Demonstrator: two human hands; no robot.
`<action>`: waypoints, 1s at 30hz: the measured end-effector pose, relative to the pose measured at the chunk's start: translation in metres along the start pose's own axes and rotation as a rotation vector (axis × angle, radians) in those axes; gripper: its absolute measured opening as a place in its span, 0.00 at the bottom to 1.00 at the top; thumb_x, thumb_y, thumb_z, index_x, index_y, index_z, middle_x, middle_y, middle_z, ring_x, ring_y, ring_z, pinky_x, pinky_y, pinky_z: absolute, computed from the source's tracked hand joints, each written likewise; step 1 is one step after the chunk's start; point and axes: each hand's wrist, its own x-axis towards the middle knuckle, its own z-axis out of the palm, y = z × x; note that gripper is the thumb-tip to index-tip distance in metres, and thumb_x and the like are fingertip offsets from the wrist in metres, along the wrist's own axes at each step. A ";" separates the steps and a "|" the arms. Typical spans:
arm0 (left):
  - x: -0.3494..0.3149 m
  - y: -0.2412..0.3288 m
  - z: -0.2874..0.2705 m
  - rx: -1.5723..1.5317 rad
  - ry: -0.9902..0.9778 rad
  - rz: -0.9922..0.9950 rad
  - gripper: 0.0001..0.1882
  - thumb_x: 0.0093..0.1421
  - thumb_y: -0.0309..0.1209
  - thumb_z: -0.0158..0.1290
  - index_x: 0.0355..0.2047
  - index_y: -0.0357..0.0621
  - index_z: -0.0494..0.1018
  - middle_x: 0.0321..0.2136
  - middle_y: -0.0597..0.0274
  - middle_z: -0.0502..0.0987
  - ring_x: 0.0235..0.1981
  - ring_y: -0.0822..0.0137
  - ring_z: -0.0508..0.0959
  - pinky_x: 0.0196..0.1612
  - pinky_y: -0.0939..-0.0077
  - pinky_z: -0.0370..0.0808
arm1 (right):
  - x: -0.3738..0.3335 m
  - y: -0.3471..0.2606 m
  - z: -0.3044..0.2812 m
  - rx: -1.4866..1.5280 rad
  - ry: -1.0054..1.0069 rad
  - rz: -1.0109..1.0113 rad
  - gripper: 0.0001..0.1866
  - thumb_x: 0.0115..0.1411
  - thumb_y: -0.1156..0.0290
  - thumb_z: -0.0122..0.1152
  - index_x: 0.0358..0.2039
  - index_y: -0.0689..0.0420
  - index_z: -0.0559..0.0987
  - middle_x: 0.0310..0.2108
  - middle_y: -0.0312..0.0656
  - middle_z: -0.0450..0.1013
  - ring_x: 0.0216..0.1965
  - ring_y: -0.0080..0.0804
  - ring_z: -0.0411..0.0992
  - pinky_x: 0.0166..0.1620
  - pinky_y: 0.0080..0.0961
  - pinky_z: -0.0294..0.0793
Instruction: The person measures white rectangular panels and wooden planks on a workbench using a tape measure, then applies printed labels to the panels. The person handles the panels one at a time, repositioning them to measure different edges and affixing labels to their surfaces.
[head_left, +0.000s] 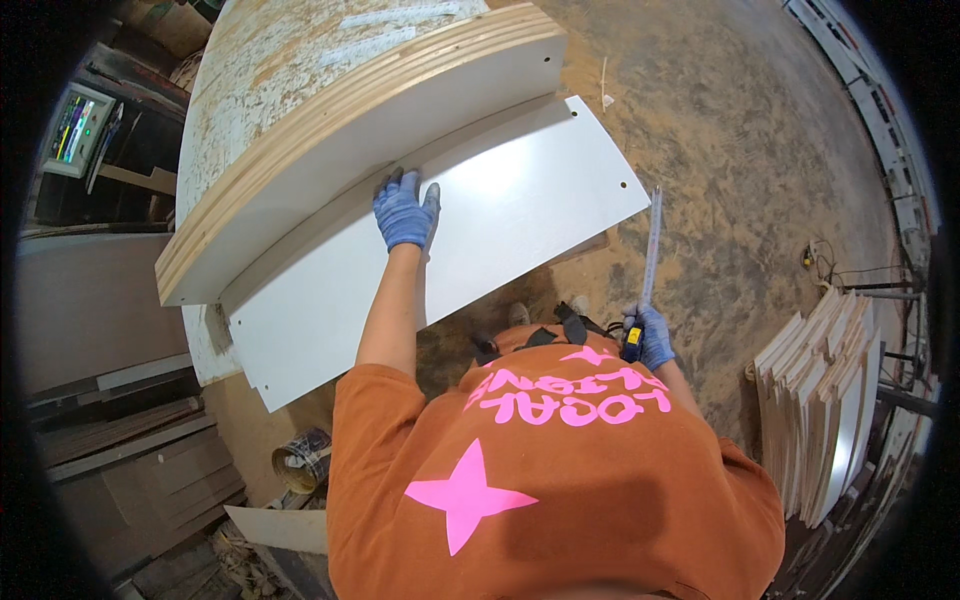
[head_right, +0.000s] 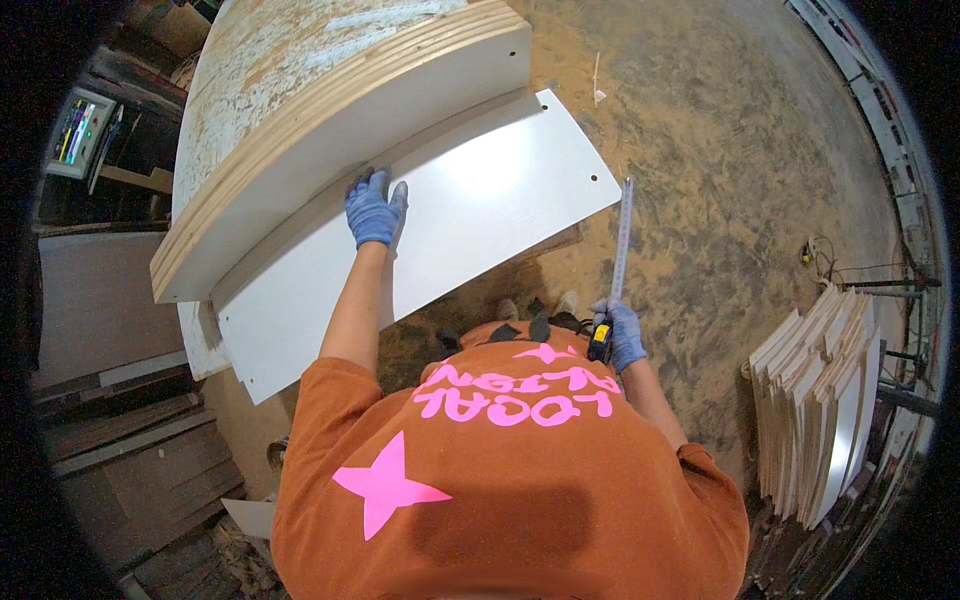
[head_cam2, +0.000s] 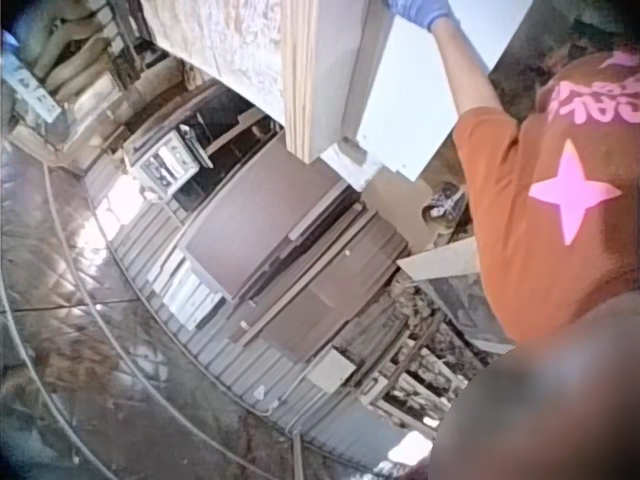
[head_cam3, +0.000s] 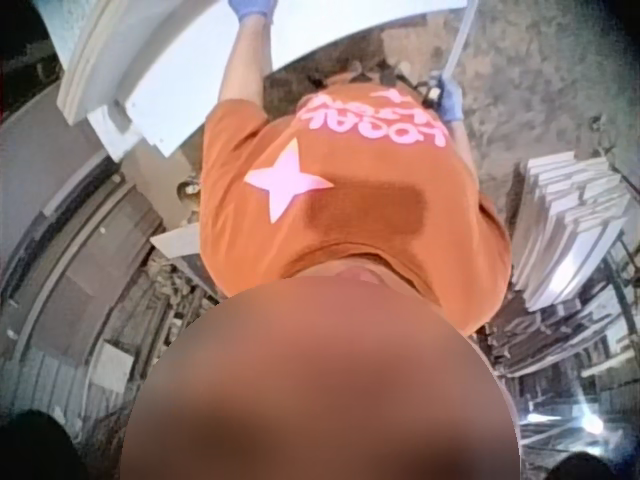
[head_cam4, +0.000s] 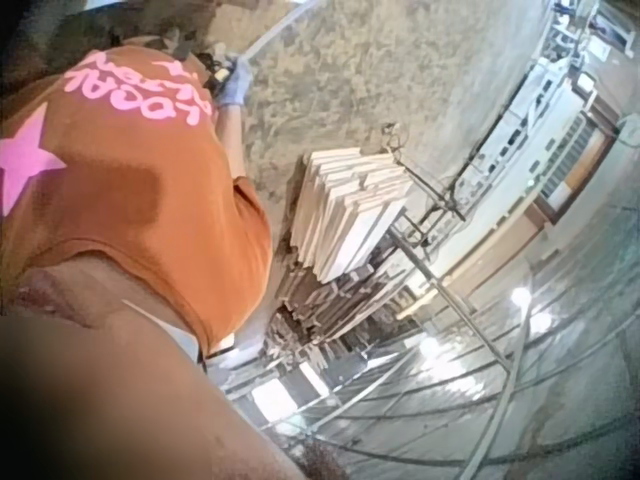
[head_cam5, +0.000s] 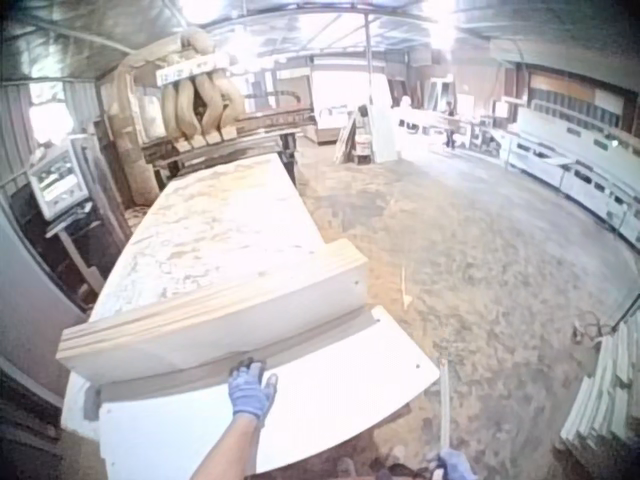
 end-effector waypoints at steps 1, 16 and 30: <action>0.000 0.000 0.000 -0.003 -0.002 0.003 0.26 0.54 0.49 0.55 0.49 0.47 0.73 0.53 0.47 0.71 0.58 0.51 0.66 0.64 0.56 0.54 | 0.001 0.001 -0.002 0.002 -0.007 -0.001 0.18 0.66 0.61 0.49 0.30 0.63 0.78 0.19 0.38 0.72 0.17 0.24 0.69 0.21 0.20 0.69; 0.000 0.002 -0.002 0.013 0.002 0.006 0.25 0.55 0.49 0.54 0.49 0.47 0.73 0.53 0.49 0.71 0.57 0.52 0.67 0.64 0.56 0.54 | 0.005 0.001 -0.003 -0.099 -0.041 -0.007 0.21 0.65 0.56 0.50 0.30 0.63 0.79 0.18 0.37 0.72 0.18 0.24 0.69 0.22 0.20 0.69; 0.001 0.007 -0.007 0.020 -0.053 -0.029 0.26 0.55 0.48 0.54 0.49 0.46 0.73 0.53 0.48 0.71 0.58 0.51 0.66 0.64 0.56 0.54 | -0.002 0.002 -0.002 -0.108 -0.090 -0.029 0.19 0.66 0.58 0.51 0.38 0.62 0.80 0.20 0.34 0.72 0.19 0.22 0.68 0.23 0.19 0.68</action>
